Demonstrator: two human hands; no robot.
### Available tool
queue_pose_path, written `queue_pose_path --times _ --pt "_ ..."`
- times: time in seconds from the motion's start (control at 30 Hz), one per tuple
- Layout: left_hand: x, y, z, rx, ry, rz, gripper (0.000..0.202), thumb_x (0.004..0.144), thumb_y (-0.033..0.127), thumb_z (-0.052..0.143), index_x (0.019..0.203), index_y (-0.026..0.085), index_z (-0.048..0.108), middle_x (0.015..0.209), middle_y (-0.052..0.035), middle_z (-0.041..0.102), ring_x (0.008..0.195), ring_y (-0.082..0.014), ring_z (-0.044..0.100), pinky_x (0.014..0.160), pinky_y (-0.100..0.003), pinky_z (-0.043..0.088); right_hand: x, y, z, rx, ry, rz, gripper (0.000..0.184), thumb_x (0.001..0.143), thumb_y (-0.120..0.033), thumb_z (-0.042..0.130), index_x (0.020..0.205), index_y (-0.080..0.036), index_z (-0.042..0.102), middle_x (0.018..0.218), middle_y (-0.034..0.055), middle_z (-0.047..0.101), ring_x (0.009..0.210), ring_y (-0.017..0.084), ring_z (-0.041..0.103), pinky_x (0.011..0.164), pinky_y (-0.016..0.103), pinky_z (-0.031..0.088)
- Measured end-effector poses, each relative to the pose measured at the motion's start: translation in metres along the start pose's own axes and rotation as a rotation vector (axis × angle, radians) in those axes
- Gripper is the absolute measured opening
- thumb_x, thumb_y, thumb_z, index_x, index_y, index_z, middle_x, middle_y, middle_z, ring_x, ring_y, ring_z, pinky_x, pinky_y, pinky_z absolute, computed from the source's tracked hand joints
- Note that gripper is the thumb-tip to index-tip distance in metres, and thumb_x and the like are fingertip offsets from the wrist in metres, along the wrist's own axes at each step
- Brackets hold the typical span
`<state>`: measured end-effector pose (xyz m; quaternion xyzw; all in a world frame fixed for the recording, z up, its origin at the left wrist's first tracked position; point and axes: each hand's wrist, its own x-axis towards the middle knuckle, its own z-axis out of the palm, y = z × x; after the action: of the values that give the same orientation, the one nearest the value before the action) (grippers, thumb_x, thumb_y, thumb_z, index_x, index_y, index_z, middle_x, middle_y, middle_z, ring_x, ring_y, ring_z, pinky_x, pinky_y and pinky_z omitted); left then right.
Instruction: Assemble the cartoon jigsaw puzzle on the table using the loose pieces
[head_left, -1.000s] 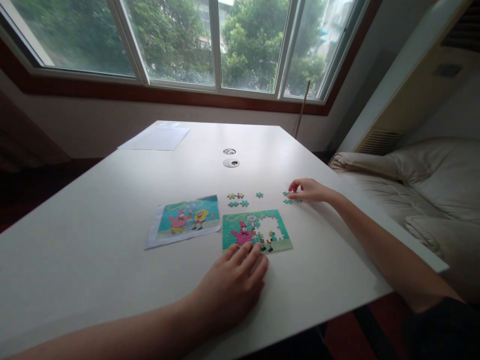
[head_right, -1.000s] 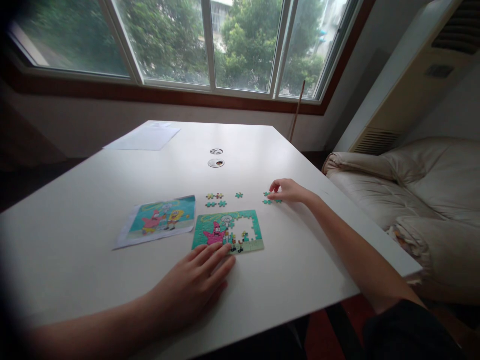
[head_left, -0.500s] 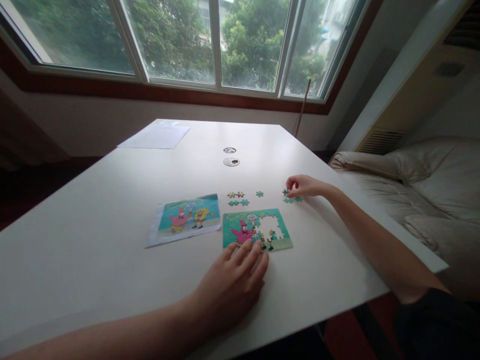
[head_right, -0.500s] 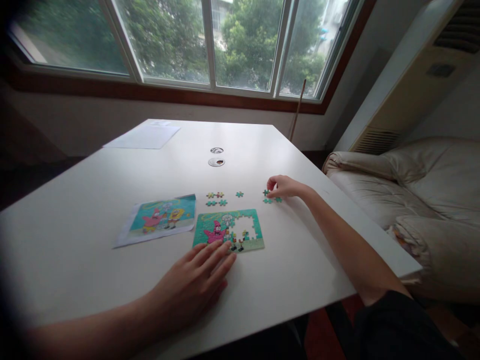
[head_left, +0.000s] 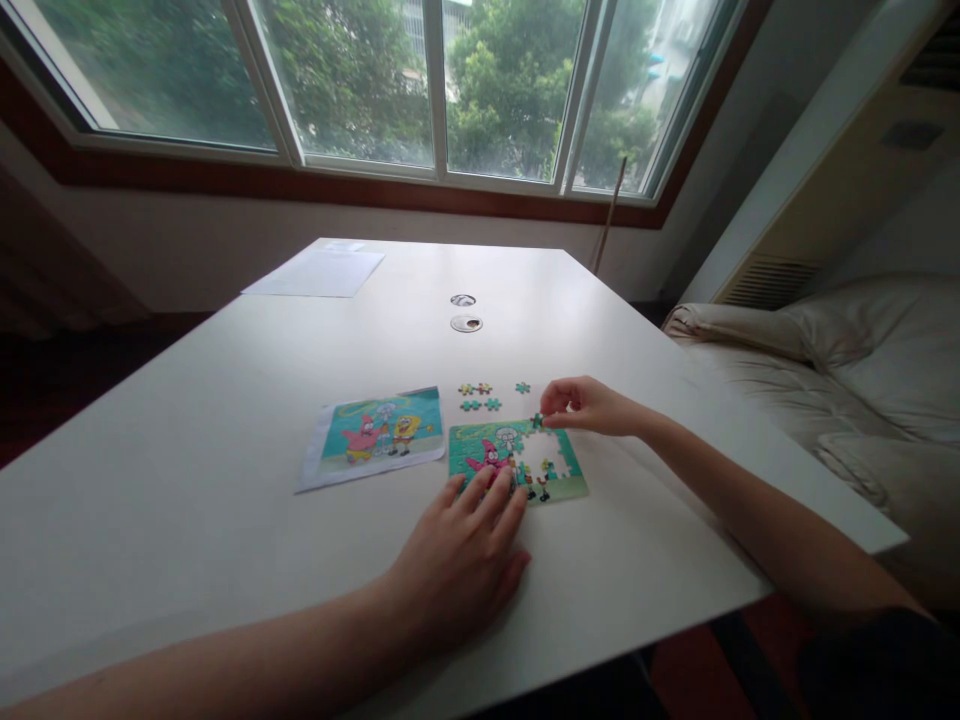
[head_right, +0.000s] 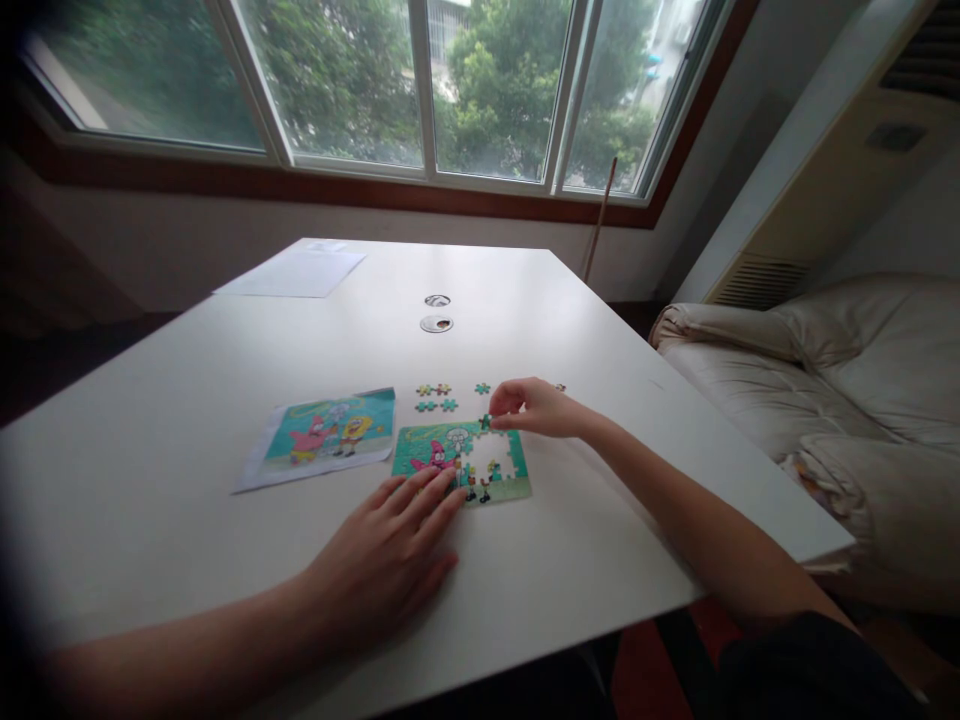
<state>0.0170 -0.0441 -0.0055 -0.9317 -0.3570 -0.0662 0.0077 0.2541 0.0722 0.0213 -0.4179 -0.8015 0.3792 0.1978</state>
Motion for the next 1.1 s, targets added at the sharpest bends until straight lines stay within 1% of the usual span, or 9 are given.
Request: queue_pose_path --times 0.1,0.23,0.4,0.57,0.83,0.97,1.1 --pt "0.0 0.0 0.001 -0.001 0.018 0.005 0.046 0.088 0.041 0.035 0.127 0.016 0.041 0.132 -0.0127 0.042 0.119 -0.03 0.039 0.094 -0.046 0.032 -0.003 -0.014 0.018 0.023 -0.052 0.004 0.022 0.07 -0.032 0.064 0.081 -0.013 0.059 0.072 0.0024 0.062 0.064 0.01 0.054 0.057 0.021 0.04" --pt "0.0 0.0 0.001 0.0 0.031 0.016 0.046 0.088 0.041 0.035 0.126 0.016 0.042 0.132 -0.0127 0.043 0.119 -0.0299 0.039 0.093 -0.046 0.033 -0.005 -0.018 0.029 -0.05 -0.063 0.015 0.019 0.071 -0.03 0.063 0.08 -0.014 0.062 0.07 0.0022 0.063 0.063 0.011 0.054 0.057 0.022 0.04" --pt "0.001 0.0 0.0 -0.006 0.014 0.009 0.046 0.088 0.04 0.035 0.126 0.016 0.042 0.132 -0.0133 0.042 0.118 -0.031 0.039 0.092 -0.047 0.034 -0.004 -0.017 0.033 -0.149 -0.042 -0.005 0.017 0.072 -0.029 0.062 0.08 -0.015 0.065 0.069 0.0017 0.064 0.06 0.009 0.051 0.056 0.021 0.037" --pt "0.001 0.001 -0.001 0.001 0.008 0.012 0.046 0.088 0.04 0.035 0.125 0.015 0.042 0.132 -0.0136 0.043 0.118 -0.031 0.04 0.091 -0.047 0.035 -0.004 -0.017 0.037 -0.178 -0.011 0.01 0.017 0.071 -0.029 0.062 0.079 -0.015 0.066 0.067 0.0011 0.063 0.056 0.008 0.046 0.053 0.021 0.035" --pt "0.002 0.002 -0.001 0.001 0.019 0.005 0.045 0.087 0.04 0.036 0.126 0.016 0.042 0.132 -0.013 0.043 0.118 -0.0302 0.04 0.092 -0.046 0.034 -0.003 -0.017 0.036 -0.105 -0.031 0.024 0.019 0.071 -0.031 0.063 0.08 -0.014 0.067 0.068 0.0017 0.064 0.058 0.009 0.049 0.055 0.021 0.036" --pt "0.0 0.002 -0.001 -0.003 0.011 0.005 0.046 0.088 0.04 0.035 0.126 0.016 0.042 0.132 -0.0134 0.042 0.118 -0.0307 0.039 0.092 -0.047 0.034 -0.004 -0.02 0.037 -0.141 -0.027 0.023 0.017 0.071 -0.029 0.063 0.079 -0.014 0.067 0.067 0.0014 0.064 0.056 0.009 0.047 0.053 0.021 0.035" --pt "0.0 0.001 -0.001 -0.008 0.005 0.007 0.045 0.088 0.039 0.034 0.126 0.016 0.042 0.133 -0.014 0.042 0.118 -0.0313 0.039 0.092 -0.047 0.034 -0.005 -0.021 0.038 -0.195 0.0 -0.008 0.015 0.071 -0.028 0.063 0.077 -0.015 0.067 0.068 0.001 0.064 0.057 0.009 0.049 0.054 0.02 0.036"
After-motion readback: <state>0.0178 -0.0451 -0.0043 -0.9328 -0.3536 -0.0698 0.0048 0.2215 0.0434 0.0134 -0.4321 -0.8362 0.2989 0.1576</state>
